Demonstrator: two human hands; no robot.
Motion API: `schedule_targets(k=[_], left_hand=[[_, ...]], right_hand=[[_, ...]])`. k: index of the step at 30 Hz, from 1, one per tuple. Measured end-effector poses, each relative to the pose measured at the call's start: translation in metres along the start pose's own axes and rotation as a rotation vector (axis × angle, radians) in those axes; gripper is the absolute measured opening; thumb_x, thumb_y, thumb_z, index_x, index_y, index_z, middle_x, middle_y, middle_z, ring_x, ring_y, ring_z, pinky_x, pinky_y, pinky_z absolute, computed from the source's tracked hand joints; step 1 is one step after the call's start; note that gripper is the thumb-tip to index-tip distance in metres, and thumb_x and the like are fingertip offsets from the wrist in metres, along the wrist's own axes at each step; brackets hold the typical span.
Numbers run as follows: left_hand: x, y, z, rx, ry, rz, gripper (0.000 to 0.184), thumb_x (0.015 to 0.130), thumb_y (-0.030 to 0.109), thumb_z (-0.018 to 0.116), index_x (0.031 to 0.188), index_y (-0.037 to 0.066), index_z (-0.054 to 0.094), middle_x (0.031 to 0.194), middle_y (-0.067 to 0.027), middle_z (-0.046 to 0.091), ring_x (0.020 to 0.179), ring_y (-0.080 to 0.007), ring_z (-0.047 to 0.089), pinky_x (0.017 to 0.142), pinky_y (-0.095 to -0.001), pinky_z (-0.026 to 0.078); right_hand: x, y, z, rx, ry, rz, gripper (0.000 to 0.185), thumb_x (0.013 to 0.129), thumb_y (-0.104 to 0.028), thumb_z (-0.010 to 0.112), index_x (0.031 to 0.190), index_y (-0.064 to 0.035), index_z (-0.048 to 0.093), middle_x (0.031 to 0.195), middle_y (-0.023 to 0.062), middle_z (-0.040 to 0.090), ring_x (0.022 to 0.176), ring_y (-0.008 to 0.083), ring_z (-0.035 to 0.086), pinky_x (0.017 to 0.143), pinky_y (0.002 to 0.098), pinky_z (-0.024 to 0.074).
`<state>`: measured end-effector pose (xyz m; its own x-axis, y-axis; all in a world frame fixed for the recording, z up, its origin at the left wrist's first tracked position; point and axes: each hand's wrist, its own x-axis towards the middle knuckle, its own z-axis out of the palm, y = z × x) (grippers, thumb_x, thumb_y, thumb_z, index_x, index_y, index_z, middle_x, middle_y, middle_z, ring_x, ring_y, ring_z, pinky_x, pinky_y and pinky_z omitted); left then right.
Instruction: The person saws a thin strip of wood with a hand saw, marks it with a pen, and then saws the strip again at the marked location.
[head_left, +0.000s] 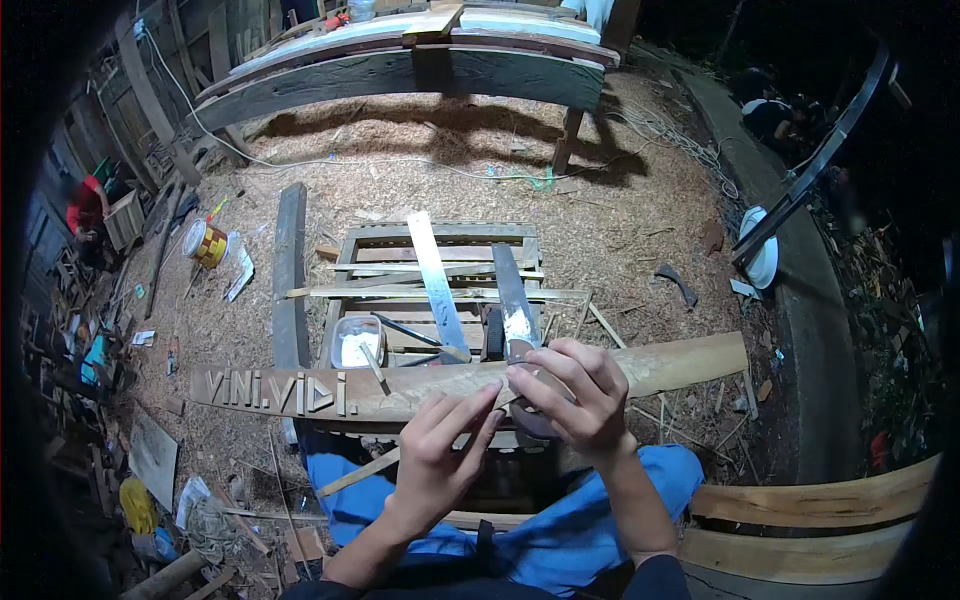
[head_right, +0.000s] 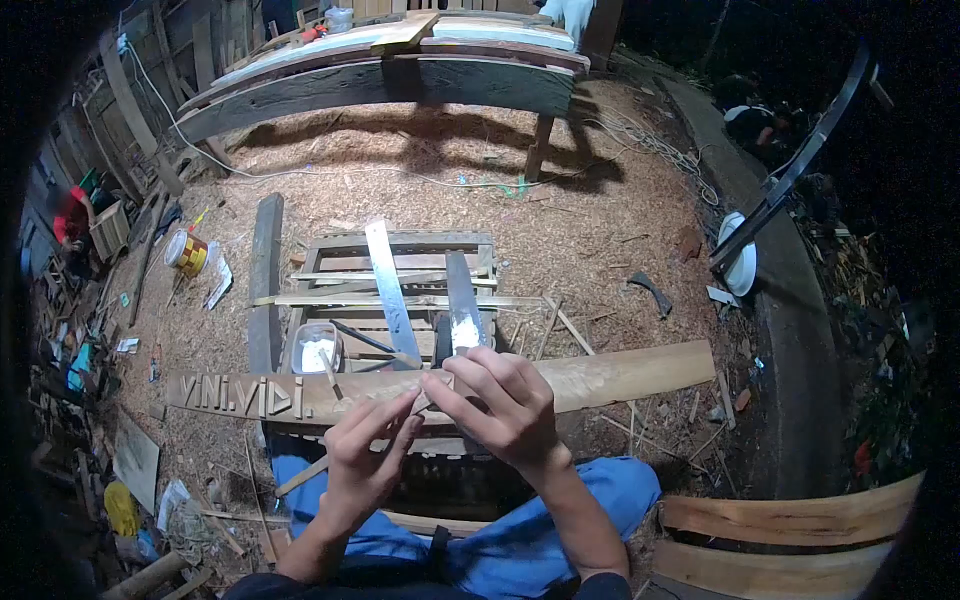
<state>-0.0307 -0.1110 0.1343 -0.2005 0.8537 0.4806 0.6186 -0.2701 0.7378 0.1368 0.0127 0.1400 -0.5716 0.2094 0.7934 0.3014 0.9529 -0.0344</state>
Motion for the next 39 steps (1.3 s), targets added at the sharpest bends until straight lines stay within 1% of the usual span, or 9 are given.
schedule_targets(k=[4, 6, 13, 16, 18, 21, 24, 31, 39], left_hand=[[0.0, 0.001, -0.008, -0.055, -0.061, -0.025, 0.039, 0.093, 0.001, 0.073, 0.132, 0.005, 0.069, 0.091, -0.015, 0.07, 0.07, -0.0291, 0.063, 0.066, -0.038, 0.052], [0.001, 0.001, -0.011, -0.155, -0.143, -0.144, 0.035, 0.095, 0.002, 0.071, 0.13, 0.004, 0.069, 0.09, -0.0153, 0.07, 0.07, -0.0303, 0.065, 0.066, -0.0387, 0.052], [-0.001, -0.012, -0.013, -0.086, -0.112, -0.095, 0.027, 0.097, 0.006, 0.071, 0.124, 0.001, 0.069, 0.093, -0.0177, 0.072, 0.078, -0.0309, 0.072, 0.068, -0.0382, 0.055], [-0.002, -0.015, -0.012, -0.107, -0.113, -0.09, 0.024, 0.097, 0.008, 0.071, 0.12, 0.0, 0.069, 0.097, -0.0188, 0.073, 0.081, -0.0311, 0.074, 0.069, -0.0385, 0.056], [-0.002, -0.015, -0.011, -0.162, -0.13, -0.156, 0.022, 0.098, 0.009, 0.072, 0.117, -0.001, 0.07, 0.091, -0.0182, 0.073, 0.073, -0.0287, 0.072, 0.065, -0.0377, 0.054], [-0.003, -0.017, -0.009, -0.165, -0.141, -0.218, 0.021, 0.099, 0.012, 0.07, 0.116, -0.001, 0.071, 0.083, -0.0169, 0.071, 0.064, -0.0239, 0.067, 0.059, -0.0359, 0.051], [-0.002, -0.015, -0.009, -0.207, -0.166, -0.284, 0.02, 0.101, 0.014, 0.069, 0.114, -0.001, 0.071, 0.075, -0.016, 0.068, 0.057, -0.0201, 0.06, 0.055, -0.0347, 0.046], [-0.004, -0.017, -0.008, -0.198, -0.154, -0.331, 0.019, 0.102, 0.016, 0.068, 0.112, 0.0, 0.072, 0.071, -0.0168, 0.064, 0.056, -0.0193, 0.057, 0.054, -0.0357, 0.045], [-0.004, -0.014, -0.009, -0.076, -0.095, -0.291, 0.018, 0.098, 0.016, 0.073, 0.107, 0.0, 0.073, 0.078, -0.0215, 0.069, 0.061, -0.0308, 0.065, 0.057, -0.0383, 0.048]], right_hand=[[-0.001, 0.002, 0.007, 0.007, -0.011, -0.033, 0.034, 0.076, -0.015, 0.081, 0.108, -0.0116, 0.073, 0.106, 0.0044, 0.069, 0.103, 0.0239, 0.067, 0.08, 0.0362, 0.0564], [0.002, 0.0, 0.011, 0.161, -0.08, 0.076, 0.028, 0.079, -0.017, 0.08, 0.103, -0.0089, 0.07, 0.102, 0.006, 0.068, 0.101, 0.0266, 0.067, 0.08, 0.0387, 0.0562], [0.0, 0.0, 0.014, 0.428, -0.237, 0.247, 0.02, 0.089, -0.017, 0.077, 0.101, -0.0056, 0.066, 0.096, 0.0119, 0.067, 0.095, 0.0299, 0.066, 0.078, 0.0427, 0.0536], [-0.002, 0.003, 0.011, 0.597, -0.335, 0.33, 0.02, 0.093, -0.017, 0.076, 0.102, -0.0033, 0.065, 0.089, 0.0104, 0.066, 0.083, 0.0256, 0.066, 0.072, 0.036, 0.0521], [0.0, -0.001, 0.007, 0.794, -0.434, 0.521, 0.02, 0.1, -0.021, 0.07, 0.102, -0.002, 0.064, 0.083, 0.0086, 0.063, 0.071, 0.0168, 0.061, 0.063, 0.0319, 0.0479], [-0.003, -0.002, 0.013, 0.871, -0.413, 0.538, 0.024, 0.106, -0.024, 0.062, 0.103, -0.0012, 0.063, 0.077, 0.0057, 0.06, 0.065, 0.0109, 0.056, 0.058, 0.0296, 0.0451], [-0.008, 0.0, 0.017, 0.915, -0.426, 0.573, 0.026, 0.108, -0.025, 0.057, 0.102, -0.0009, 0.062, 0.073, 0.004, 0.058, 0.063, 0.0111, 0.055, 0.057, 0.0296, 0.0445], [-0.009, -0.005, 0.025, 0.876, -0.392, 0.561, 0.025, 0.108, -0.024, 0.057, 0.099, -0.0009, 0.061, 0.068, 0.0031, 0.056, 0.06, 0.0103, 0.053, 0.055, 0.029, 0.0427], [-0.012, -0.009, 0.03, 0.863, -0.342, 0.621, 0.025, 0.106, -0.02, 0.061, 0.092, 0.0006, 0.062, 0.066, 0.0033, 0.056, 0.058, 0.0107, 0.05, 0.054, 0.0298, 0.0406]])
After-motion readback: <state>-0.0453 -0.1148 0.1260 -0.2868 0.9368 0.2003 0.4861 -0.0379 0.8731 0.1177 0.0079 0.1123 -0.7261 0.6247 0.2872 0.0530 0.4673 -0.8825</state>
